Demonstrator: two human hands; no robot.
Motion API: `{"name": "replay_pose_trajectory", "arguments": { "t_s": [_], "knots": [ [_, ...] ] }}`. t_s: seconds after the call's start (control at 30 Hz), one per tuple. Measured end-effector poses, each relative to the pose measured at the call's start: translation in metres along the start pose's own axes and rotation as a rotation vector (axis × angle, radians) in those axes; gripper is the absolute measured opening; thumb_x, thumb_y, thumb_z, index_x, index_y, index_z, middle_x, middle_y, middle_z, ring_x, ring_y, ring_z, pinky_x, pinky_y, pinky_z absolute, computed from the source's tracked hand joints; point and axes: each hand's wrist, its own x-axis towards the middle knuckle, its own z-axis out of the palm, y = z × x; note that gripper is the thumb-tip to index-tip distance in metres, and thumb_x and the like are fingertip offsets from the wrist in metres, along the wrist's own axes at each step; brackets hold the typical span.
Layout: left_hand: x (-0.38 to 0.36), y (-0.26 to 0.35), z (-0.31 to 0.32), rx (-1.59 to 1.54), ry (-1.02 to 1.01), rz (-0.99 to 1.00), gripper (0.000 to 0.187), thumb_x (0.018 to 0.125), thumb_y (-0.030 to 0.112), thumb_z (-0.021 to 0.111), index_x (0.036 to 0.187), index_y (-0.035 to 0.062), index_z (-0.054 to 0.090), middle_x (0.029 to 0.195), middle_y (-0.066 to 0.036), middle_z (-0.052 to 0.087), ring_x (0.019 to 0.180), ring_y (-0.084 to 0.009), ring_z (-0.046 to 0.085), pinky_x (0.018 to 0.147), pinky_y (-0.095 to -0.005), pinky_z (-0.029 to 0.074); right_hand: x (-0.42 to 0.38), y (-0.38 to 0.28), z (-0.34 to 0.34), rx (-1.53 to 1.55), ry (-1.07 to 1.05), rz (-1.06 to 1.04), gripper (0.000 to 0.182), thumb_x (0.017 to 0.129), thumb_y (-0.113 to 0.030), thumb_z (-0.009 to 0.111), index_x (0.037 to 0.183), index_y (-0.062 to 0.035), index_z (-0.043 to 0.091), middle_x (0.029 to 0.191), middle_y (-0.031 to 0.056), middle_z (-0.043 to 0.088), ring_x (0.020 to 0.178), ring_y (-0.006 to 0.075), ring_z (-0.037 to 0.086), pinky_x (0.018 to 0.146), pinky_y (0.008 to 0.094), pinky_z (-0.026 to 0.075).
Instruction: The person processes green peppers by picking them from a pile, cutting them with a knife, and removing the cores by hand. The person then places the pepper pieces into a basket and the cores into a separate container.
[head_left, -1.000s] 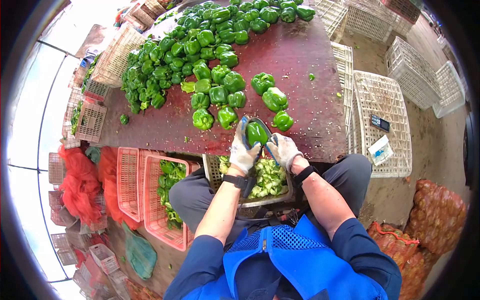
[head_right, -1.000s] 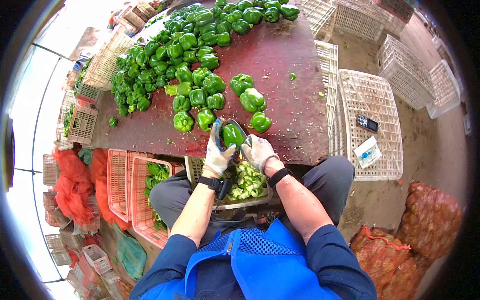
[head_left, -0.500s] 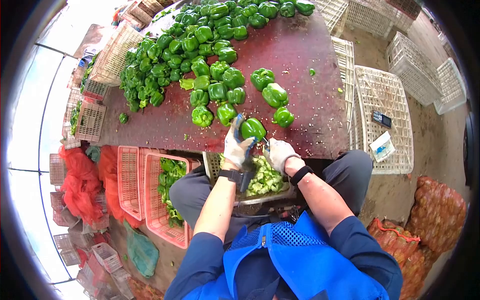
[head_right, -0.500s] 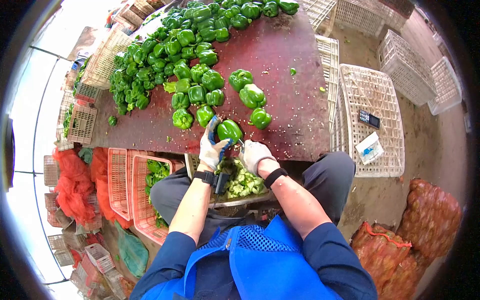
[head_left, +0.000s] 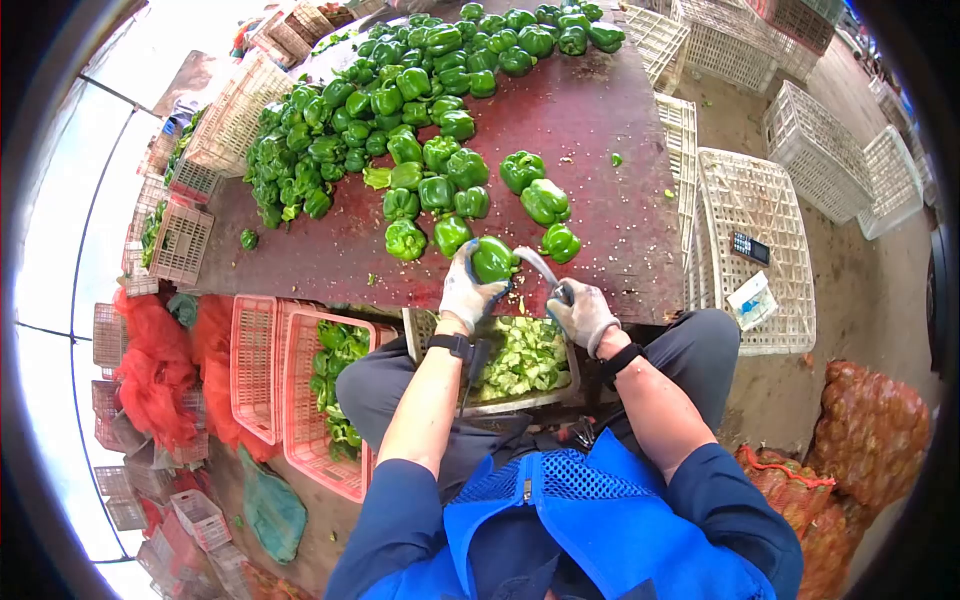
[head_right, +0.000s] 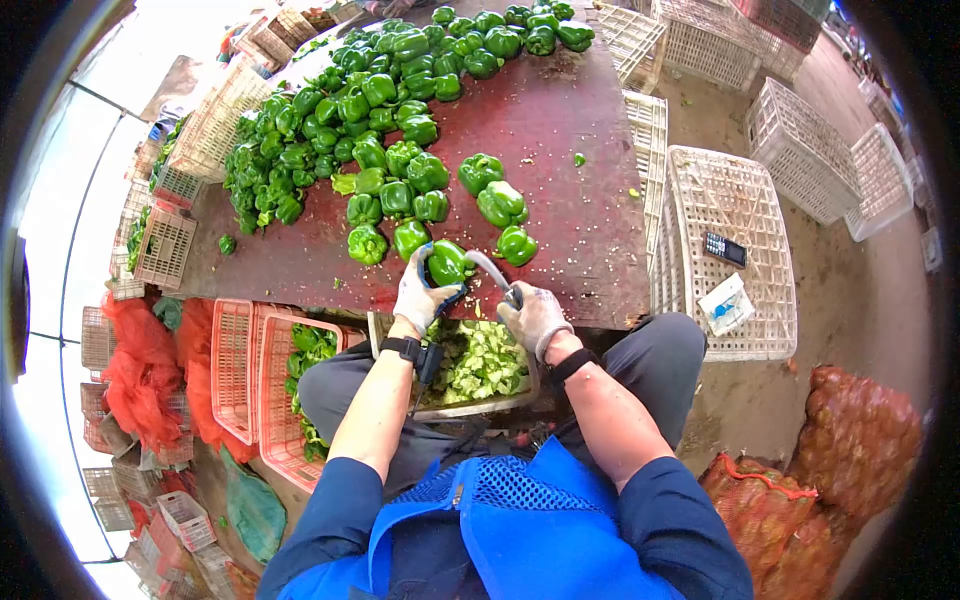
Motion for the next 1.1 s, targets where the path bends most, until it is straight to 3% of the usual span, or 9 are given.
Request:
{"name": "replay_pose_trajectory", "arguments": {
  "t_s": [0.17,0.23,0.57,0.7,0.8,0.9,0.97,1.03,1.1],
  "knots": [
    [0.0,-0.008,0.01,0.146,-0.024,0.128,0.094,0.059,0.025,0.089,0.139,0.0029,0.045,0.139,-0.021,0.051,0.13,-0.0379,0.05,0.111,-0.0407,0.041,0.015,-0.006,0.011,0.149,0.117,-0.093,0.029,0.086,-0.028,0.072,0.103,-0.0053,0.064,0.086,0.0191,0.067,0.08,0.0365,0.066,0.072,0.0446,0.051],
    [-0.003,0.001,0.015,0.46,0.003,0.275,0.092,0.061,0.025,0.087,0.139,0.0014,0.045,0.139,-0.022,0.05,0.131,-0.0396,0.048,0.112,-0.0412,0.04,0.027,-0.004,0.023,0.119,0.19,-0.222,0.035,0.086,-0.029,0.073,0.11,-0.0049,0.064,0.097,0.018,0.069,0.092,0.0368,0.067,0.08,0.0444,0.053],
    [-0.022,0.01,0.02,0.215,-0.118,0.264,0.088,0.06,0.019,0.088,0.136,-0.0008,0.047,0.133,-0.024,0.054,0.125,-0.0406,0.053,0.108,-0.0432,0.044,0.046,-0.007,0.02,-0.064,0.03,-0.115,0.052,0.073,-0.04,0.084,0.108,-0.0052,0.066,0.096,0.0175,0.071,0.091,0.0353,0.068,0.079,0.0429,0.053],
    [-0.015,0.003,0.007,-0.223,-0.227,-0.061,0.08,0.063,0.01,0.085,0.135,-0.0018,0.05,0.124,-0.012,0.061,0.112,-0.0214,0.06,0.099,-0.0328,0.049,0.045,-0.011,0.004,-0.034,-0.017,-0.019,0.048,0.072,-0.042,0.084,0.096,-0.0043,0.068,0.094,0.0186,0.072,0.089,0.0343,0.069,0.079,0.0434,0.053],
    [-0.01,0.001,-0.003,-0.791,-0.248,-0.311,0.075,0.067,-0.006,0.075,0.138,-0.0021,0.05,0.126,-0.009,0.06,0.113,-0.0184,0.059,0.099,-0.0324,0.05,0.047,-0.004,0.004,0.213,-0.014,0.08,0.04,0.075,-0.037,0.081,0.09,-0.0015,0.069,0.079,0.0149,0.069,0.073,0.026,0.065,0.071,0.0397,0.051],
    [-0.002,-0.016,-0.007,-0.824,-0.214,-0.292,0.069,0.074,-0.005,0.072,0.14,-0.0034,0.05,0.137,-0.01,0.057,0.12,-0.0197,0.057,0.104,-0.0319,0.046,0.051,0.004,0.004,0.209,0.002,0.142,0.039,0.077,-0.038,0.079,0.087,-0.0014,0.069,0.078,0.0145,0.069,0.071,0.0257,0.064,0.069,0.0401,0.05],
    [-0.003,-0.026,-0.004,-0.667,-0.179,-0.178,0.07,0.074,0.004,0.075,0.14,-0.001,0.05,0.141,-0.013,0.055,0.126,-0.0261,0.054,0.107,-0.0367,0.043,0.047,-0.002,0.0,0.162,0.013,0.123,0.041,0.08,-0.04,0.077,0.084,-0.0008,0.069,0.076,0.015,0.068,0.07,0.0258,0.064,0.069,0.0404,0.05],
    [-0.016,0.0,-0.011,0.279,0.042,0.226,0.073,0.073,0.017,0.079,0.14,0.0048,0.052,0.141,-0.017,0.054,0.129,-0.0338,0.051,0.11,-0.0436,0.039,0.047,0.0,0.003,0.182,0.028,0.133,0.042,0.082,-0.042,0.076,0.086,-0.0004,0.069,0.076,0.0171,0.068,0.072,0.0304,0.066,0.07,0.0419,0.05],
    [-0.029,0.028,-0.005,0.444,0.162,0.391,0.073,0.071,0.029,0.081,0.136,0.0064,0.056,0.134,-0.017,0.059,0.123,-0.0371,0.054,0.107,-0.0488,0.038,0.048,0.0,0.004,0.185,0.031,0.127,0.043,0.083,-0.043,0.075,0.087,-0.0005,0.069,0.078,0.0183,0.068,0.075,0.0328,0.067,0.071,0.043,0.051]
  ]
}}
